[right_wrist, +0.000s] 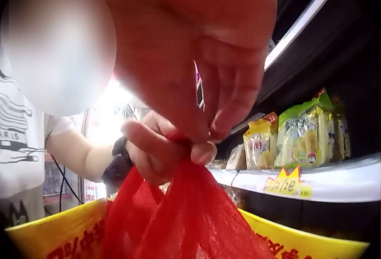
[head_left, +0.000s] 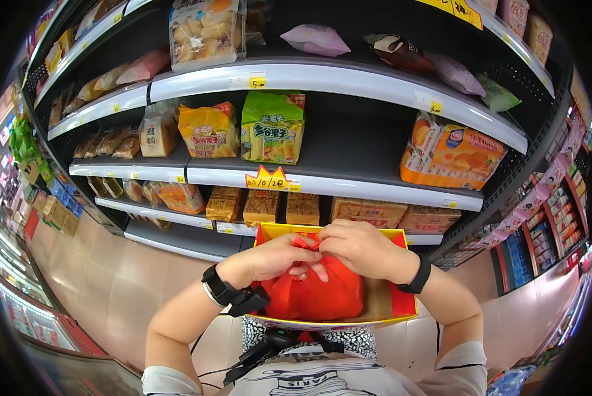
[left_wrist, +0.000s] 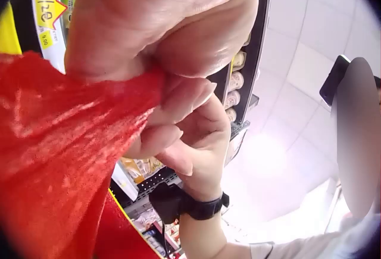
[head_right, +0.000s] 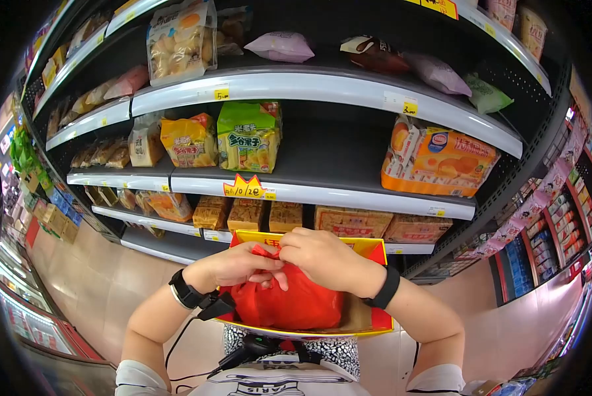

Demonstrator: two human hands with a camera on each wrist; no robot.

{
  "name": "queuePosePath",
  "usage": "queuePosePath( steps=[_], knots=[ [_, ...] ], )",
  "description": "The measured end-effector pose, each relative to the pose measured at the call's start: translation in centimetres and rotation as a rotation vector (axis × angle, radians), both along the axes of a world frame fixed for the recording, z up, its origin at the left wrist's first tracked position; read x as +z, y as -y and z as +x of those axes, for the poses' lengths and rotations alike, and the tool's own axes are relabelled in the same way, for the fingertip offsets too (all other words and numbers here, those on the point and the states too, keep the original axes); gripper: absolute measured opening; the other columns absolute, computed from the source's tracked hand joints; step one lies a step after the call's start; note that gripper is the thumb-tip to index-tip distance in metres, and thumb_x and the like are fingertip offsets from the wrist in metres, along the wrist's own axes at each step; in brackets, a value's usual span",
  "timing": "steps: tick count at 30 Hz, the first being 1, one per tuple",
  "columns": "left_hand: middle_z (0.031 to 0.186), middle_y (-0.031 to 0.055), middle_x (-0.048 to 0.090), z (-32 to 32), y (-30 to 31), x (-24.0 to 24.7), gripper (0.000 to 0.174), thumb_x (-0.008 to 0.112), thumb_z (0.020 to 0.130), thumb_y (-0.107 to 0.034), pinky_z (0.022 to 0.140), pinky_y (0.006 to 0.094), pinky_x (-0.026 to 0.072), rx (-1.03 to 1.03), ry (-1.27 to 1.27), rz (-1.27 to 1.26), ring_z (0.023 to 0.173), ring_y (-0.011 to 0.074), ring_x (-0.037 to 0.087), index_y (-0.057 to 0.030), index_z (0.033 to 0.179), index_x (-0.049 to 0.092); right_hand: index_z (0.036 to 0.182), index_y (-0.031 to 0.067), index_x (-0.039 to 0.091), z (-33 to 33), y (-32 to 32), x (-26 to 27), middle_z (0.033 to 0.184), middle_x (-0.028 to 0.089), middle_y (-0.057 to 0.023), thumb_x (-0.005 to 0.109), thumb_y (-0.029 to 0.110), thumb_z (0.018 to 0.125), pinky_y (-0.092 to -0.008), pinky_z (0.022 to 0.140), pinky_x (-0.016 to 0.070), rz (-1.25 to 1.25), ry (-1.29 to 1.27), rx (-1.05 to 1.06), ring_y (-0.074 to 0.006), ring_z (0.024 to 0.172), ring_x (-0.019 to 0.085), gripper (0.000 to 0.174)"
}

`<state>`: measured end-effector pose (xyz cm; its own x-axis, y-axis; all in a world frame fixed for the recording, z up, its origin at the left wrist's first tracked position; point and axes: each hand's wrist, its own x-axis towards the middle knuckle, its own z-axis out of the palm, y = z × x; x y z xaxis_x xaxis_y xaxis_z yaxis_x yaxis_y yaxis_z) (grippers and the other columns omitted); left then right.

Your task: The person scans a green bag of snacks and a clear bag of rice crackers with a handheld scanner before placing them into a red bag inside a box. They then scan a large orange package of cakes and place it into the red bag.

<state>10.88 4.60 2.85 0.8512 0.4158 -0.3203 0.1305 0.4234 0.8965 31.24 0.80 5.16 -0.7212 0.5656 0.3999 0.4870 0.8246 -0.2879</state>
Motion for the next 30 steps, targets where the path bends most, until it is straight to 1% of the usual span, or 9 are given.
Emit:
queuePosePath(
  steps=[4,7,8,9,11,19,25,27,30],
  knots=[
    [0.084,0.0099,0.066,-0.5,0.3,0.7,0.022,0.044,0.094,-0.016,0.061,0.0246,0.0437,0.003,0.005,0.162,0.059,0.0107,0.051,-0.0021,0.105,0.056,0.085,0.0016,0.050,-0.6,-0.5,0.2,0.091,0.055,-0.0125,0.058,0.003,0.076,-0.0334,0.075,0.0460,0.013,-0.153,-0.112,-0.0273,0.085,0.055,0.011],
    [0.071,0.0132,0.061,-0.5,2.8,1.3,0.028,0.046,0.090,-0.010,0.060,0.0344,0.0462,0.194,-0.466,1.167,0.064,0.0234,0.058,-0.0063,0.117,0.052,0.087,0.0009,0.046,-0.6,-2.1,-2.7,0.090,0.056,-0.0094,0.055,0.006,0.084,-0.0292,0.077,0.0454,-0.386,-0.484,-0.130,-0.0198,0.085,0.057,0.011],
    [0.070,0.0139,0.061,-0.4,3.5,1.2,0.034,0.050,0.086,-0.007,0.062,0.0361,0.0459,0.258,-0.520,1.338,0.064,0.0262,0.057,-0.0074,0.119,0.051,0.090,0.0032,0.045,-1.0,-2.5,-4.1,0.088,0.056,-0.0045,0.052,0.009,0.089,-0.0259,0.079,0.0436,-0.842,-0.718,-0.060,-0.0121,0.086,0.055,0.010],
    [0.070,0.0147,0.060,-0.2,4.1,1.3,0.041,0.054,0.081,-0.004,0.064,0.0377,0.0455,0.326,-0.573,1.508,0.065,0.0291,0.057,-0.0086,0.122,0.051,0.090,0.0032,0.045,-1.2,-2.6,-5.0,0.088,0.056,-0.0045,0.052,0.009,0.089,-0.0259,0.079,0.0436,-0.840,-0.722,-0.060,-0.0121,0.086,0.055,0.010],
    [0.070,0.0141,0.060,-0.4,4.3,1.3,0.045,0.056,0.077,-0.003,0.065,0.0381,0.0450,0.314,-0.601,1.541,0.065,0.0299,0.056,-0.0092,0.122,0.052,0.091,0.0061,0.045,-1.8,-2.5,-5.6,0.088,0.055,-0.0017,0.049,0.010,0.091,-0.0245,0.077,0.0430,-1.288,-0.862,-0.056,-0.0092,0.084,0.053,0.006],
    [0.072,0.0120,0.062,-2.0,2.7,1.5,0.031,0.060,0.071,-0.003,0.068,0.0377,0.0440,0.149,-0.270,1.662,0.066,0.0297,0.057,-0.0065,0.101,0.064,0.100,0.0027,0.049,-1.0,-2.3,-5.6,0.087,0.055,-0.0035,0.049,0.006,0.087,-0.0223,0.074,0.0416,-1.567,-0.781,-0.029,-0.0097,0.081,0.053,0.013],
    [0.075,0.0138,0.063,-1.9,2.3,3.4,0.015,0.049,0.087,-0.009,0.066,0.0335,0.0468,-0.015,-0.536,1.250,0.070,0.0246,0.062,-0.0009,0.088,0.062,0.105,0.0018,0.044,-1.6,1.6,-2.2,0.088,0.055,-0.0038,0.058,0.014,0.087,-0.0247,0.076,0.0433,-1.068,-0.663,-0.064,-0.0099,0.084,0.053,0.025],
    [0.076,0.0093,0.064,-2.1,1.2,2.1,0.022,0.045,0.093,-0.013,0.066,0.0281,0.0463,-0.002,-0.137,0.581,0.067,0.0166,0.060,0.0019,0.086,0.060,0.106,0.0034,0.047,-1.9,3.0,-1.0,0.092,0.055,-0.0083,0.068,0.015,0.078,-0.0302,0.077,0.0455,-0.488,-0.418,-0.055,-0.0183,0.088,0.057,0.036],
    [0.078,0.0048,0.063,-1.8,1.4,1.8,0.024,0.046,0.094,-0.015,0.068,0.0252,0.0456,-0.021,-0.058,0.424,0.070,0.0112,0.058,0.0032,0.087,0.060,0.103,0.0031,0.053,-2.4,3.8,0.7,0.091,0.055,-0.0090,0.067,0.013,0.074,-0.0311,0.071,0.0477,0.086,-0.165,-0.084,-0.0225,0.082,0.058,0.034]
  ],
)
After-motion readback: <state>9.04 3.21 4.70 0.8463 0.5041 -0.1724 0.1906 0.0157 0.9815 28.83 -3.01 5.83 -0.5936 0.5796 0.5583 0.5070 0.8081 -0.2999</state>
